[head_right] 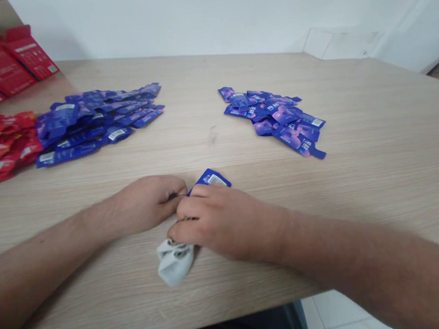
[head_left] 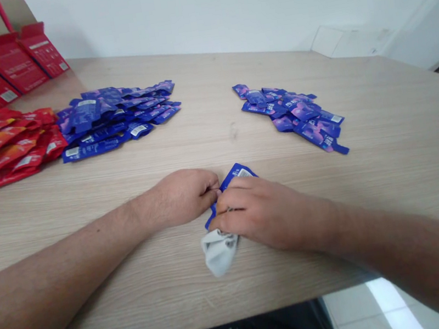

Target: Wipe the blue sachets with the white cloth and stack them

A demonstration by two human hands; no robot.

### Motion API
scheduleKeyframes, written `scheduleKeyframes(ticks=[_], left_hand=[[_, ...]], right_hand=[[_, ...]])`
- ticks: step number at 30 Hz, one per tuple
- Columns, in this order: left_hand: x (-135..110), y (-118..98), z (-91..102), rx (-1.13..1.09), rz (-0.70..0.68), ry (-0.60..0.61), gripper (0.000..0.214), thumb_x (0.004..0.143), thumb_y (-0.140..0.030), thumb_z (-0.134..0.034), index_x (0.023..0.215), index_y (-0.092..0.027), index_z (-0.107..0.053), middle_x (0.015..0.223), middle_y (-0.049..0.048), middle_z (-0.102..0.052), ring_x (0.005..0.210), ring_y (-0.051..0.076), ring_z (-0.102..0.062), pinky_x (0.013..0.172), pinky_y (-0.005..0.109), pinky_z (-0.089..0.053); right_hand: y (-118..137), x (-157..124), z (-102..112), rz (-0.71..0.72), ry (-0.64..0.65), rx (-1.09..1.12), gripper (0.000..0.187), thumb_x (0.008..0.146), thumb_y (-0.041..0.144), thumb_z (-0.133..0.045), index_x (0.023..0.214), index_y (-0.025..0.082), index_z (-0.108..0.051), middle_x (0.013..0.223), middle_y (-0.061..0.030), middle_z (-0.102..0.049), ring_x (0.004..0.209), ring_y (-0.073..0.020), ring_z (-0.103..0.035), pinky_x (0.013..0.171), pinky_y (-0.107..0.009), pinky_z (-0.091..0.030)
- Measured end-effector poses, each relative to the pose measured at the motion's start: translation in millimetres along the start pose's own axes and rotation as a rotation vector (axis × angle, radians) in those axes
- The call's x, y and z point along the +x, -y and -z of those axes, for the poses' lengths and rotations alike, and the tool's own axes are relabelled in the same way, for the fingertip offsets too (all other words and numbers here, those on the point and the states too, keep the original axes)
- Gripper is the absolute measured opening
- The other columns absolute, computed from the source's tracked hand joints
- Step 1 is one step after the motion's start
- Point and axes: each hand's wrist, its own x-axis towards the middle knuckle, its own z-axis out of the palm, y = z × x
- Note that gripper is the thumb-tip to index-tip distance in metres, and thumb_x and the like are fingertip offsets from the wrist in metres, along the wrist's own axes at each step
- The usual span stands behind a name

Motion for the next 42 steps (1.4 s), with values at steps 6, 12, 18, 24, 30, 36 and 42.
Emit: scheduleKeyframes(ticks=[6, 12, 18, 24, 30, 36, 42], left_hand=[[-0.3, 0.1, -0.4, 0.029, 0.033, -0.013, 0.022, 0.089, -0.032, -0.045, 0.082, -0.022, -0.064, 0.074, 0.0002, -0.066, 0.066, 0.015, -0.057, 0.057, 0.025, -0.034], [-0.5, 3.2, 0.0, 0.031, -0.075, 0.014, 0.023, 0.091, -0.030, -0.045, 0.085, -0.021, -0.065, 0.079, 0.0003, -0.067, 0.070, 0.014, -0.058, 0.060, 0.024, -0.037], [0.3, 5.7, 0.3, 0.026, -0.135, 0.028, 0.018, 0.089, -0.024, -0.046, 0.082, -0.020, -0.063, 0.081, -0.0006, -0.066, 0.071, 0.013, -0.057, 0.063, 0.023, -0.038], [0.2, 7.1, 0.9, 0.011, -0.130, 0.045, 0.017, 0.089, -0.024, -0.047, 0.083, -0.020, -0.063, 0.081, -0.0013, -0.066, 0.072, 0.013, -0.058, 0.064, 0.023, -0.038], [-0.5, 8.6, 2.8, 0.003, -0.195, 0.044, 0.017, 0.089, -0.021, -0.047, 0.083, -0.020, -0.063, 0.082, -0.0008, -0.066, 0.073, 0.013, -0.058, 0.065, 0.022, -0.039], [-0.9, 9.1, 4.9, -0.018, -0.201, 0.073, 0.014, 0.088, -0.020, -0.050, 0.084, -0.020, -0.063, 0.084, -0.0015, -0.066, 0.075, 0.012, -0.059, 0.067, 0.022, -0.041], [-0.4, 10.4, 3.7, -0.009, -0.194, 0.067, 0.014, 0.087, -0.020, -0.049, 0.084, -0.020, -0.063, 0.082, -0.0016, -0.066, 0.073, 0.012, -0.059, 0.066, 0.022, -0.040]], right_hand=[[-14.6, -4.3, 1.6, -0.203, -0.114, -0.061, 0.019, 0.095, 0.016, -0.052, 0.106, 0.016, -0.067, 0.104, -0.0109, -0.064, 0.098, -0.0238, -0.054, 0.091, -0.040, -0.044], [-12.5, -4.9, 4.1, -0.009, -0.007, -0.006, 0.022, 0.098, 0.017, -0.048, 0.111, 0.021, -0.065, 0.108, -0.0064, -0.065, 0.105, -0.0215, -0.054, 0.098, -0.037, -0.042], [-33.4, -10.6, 1.3, -0.172, -0.128, -0.019, 0.019, 0.089, 0.011, -0.054, 0.104, 0.017, -0.064, 0.105, -0.0096, -0.062, 0.100, -0.0234, -0.054, 0.091, -0.037, -0.045], [-35.8, -10.4, 0.3, -0.211, -0.150, -0.014, 0.020, 0.089, 0.010, -0.053, 0.106, 0.016, -0.063, 0.104, -0.0103, -0.062, 0.099, -0.0234, -0.054, 0.091, -0.039, -0.046], [-31.8, -10.0, 0.4, -0.132, -0.099, -0.002, 0.019, 0.092, 0.013, -0.052, 0.106, 0.018, -0.063, 0.106, -0.0091, -0.062, 0.100, -0.0228, -0.054, 0.092, -0.037, -0.045], [-41.9, -12.0, -1.1, -0.249, -0.168, -0.017, 0.021, 0.085, 0.007, -0.054, 0.103, 0.015, -0.061, 0.101, -0.0101, -0.061, 0.097, -0.0233, -0.054, 0.090, -0.038, -0.046], [-37.3, -10.5, -1.6, -0.195, -0.123, 0.006, 0.019, 0.090, 0.011, -0.052, 0.106, 0.017, -0.061, 0.107, -0.0100, -0.061, 0.101, -0.0229, -0.054, 0.093, -0.038, -0.046]])
